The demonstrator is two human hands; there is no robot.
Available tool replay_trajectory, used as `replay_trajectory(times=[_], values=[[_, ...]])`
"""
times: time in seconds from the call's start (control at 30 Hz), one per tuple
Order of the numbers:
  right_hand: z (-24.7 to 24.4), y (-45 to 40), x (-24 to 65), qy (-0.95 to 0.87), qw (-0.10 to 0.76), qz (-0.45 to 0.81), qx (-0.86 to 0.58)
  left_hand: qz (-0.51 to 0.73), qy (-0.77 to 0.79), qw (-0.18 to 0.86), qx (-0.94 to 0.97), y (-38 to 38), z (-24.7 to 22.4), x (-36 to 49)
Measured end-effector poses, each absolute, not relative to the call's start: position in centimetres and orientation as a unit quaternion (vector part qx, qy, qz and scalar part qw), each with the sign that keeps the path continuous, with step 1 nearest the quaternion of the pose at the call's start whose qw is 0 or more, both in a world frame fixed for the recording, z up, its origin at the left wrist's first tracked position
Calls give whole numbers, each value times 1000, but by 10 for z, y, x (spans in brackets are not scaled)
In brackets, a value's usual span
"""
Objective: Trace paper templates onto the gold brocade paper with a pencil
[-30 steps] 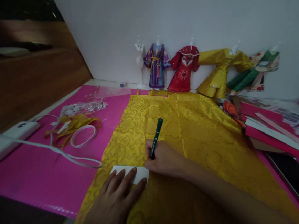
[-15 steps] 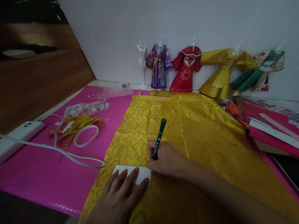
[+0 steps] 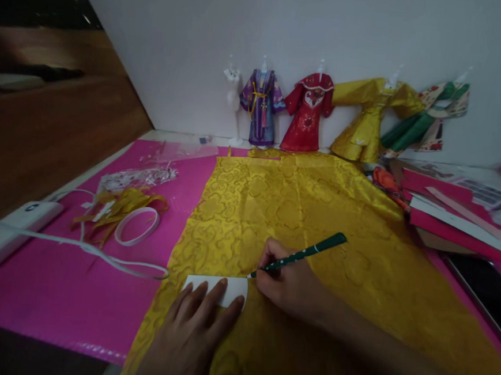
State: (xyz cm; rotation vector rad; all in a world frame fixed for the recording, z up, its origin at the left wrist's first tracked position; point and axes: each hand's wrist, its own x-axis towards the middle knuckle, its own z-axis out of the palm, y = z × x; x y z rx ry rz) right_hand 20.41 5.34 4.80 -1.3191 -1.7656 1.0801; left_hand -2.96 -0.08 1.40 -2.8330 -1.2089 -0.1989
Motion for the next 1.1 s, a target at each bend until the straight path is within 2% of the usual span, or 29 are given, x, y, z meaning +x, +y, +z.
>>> replay_trajectory(times=[0.23, 0.6, 0.93, 1.1], values=[[44, 48, 199, -708, 331, 356, -513, -84, -378, 55, -920, 0, 18, -28], [48, 49, 198, -710, 334, 360, -504, -74, -386, 41, -919, -1, 18, -27], [50, 48, 199, -743, 311, 332, -491, -106, -382, 69, -915, 0, 20, -28], [53, 47, 198, -751, 296, 328, -490, -91, -390, 45, -915, -1, 20, -28]])
